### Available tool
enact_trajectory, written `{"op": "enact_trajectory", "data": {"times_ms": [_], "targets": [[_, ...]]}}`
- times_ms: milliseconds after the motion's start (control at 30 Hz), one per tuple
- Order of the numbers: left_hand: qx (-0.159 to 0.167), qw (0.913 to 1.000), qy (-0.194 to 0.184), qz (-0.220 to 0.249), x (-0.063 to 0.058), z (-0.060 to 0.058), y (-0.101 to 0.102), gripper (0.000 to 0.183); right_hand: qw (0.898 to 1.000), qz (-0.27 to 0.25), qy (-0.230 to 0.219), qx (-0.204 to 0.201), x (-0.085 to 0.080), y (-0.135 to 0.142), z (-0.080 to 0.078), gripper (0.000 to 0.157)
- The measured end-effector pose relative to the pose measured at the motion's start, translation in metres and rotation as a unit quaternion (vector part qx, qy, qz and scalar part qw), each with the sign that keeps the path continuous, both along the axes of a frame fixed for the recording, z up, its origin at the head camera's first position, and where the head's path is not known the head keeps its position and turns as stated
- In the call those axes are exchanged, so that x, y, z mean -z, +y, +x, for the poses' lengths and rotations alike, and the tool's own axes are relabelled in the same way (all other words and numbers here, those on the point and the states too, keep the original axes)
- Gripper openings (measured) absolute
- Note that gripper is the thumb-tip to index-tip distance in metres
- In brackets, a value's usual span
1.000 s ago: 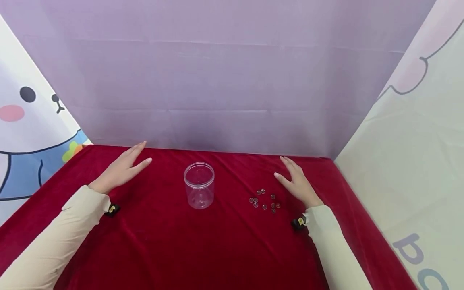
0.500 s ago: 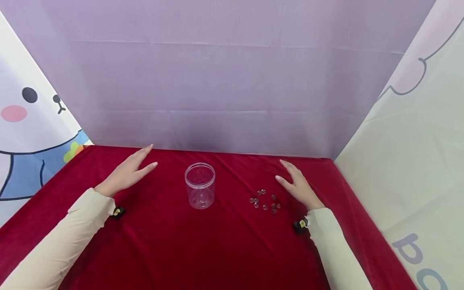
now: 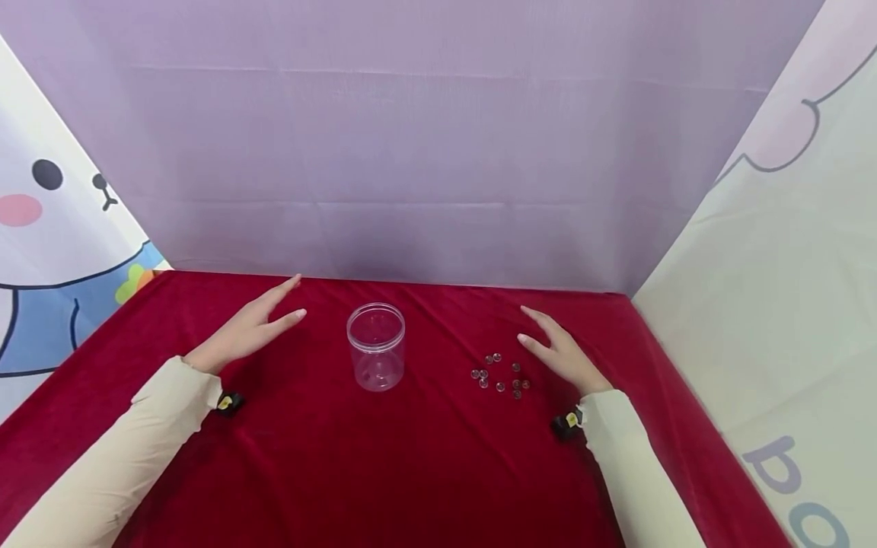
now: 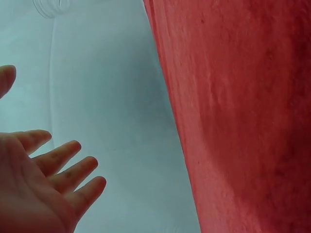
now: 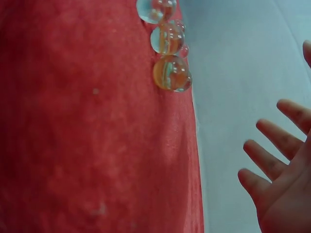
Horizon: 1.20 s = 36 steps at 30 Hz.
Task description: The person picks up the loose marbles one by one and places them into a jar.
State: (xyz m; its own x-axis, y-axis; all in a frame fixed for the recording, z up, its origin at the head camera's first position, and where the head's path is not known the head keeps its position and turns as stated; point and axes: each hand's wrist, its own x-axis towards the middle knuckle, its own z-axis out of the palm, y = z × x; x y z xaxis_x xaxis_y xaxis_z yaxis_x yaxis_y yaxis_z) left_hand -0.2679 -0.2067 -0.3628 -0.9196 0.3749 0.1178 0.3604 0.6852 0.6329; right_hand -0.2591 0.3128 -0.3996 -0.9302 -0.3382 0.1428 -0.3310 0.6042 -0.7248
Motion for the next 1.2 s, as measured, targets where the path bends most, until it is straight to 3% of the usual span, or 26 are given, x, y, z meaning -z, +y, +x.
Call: {"op": "enact_trajectory", "data": {"times_ms": [267,500,900,1200], "targets": [[0.001,0.9996,-0.011,0.026,0.002,0.006,0.008,0.075,0.999,-0.02,-0.007,-0.028,0.007,0.007,-0.001,0.058],[0.008,0.998,-0.024,0.058,0.011,0.005,0.013,0.074,0.999,-0.028,-0.002,-0.037,0.009,0.009,-0.001,0.058],[0.033,0.9848,-0.066,0.157,0.012,0.009,0.024,0.067,0.999,-0.027,-0.009,-0.034,0.011,0.008,0.0,0.059],[0.042,0.9802,-0.054,0.185,0.016,0.007,0.028,0.068,0.998,-0.041,-0.005,-0.049,0.015,0.008,-0.001,0.058]]}}
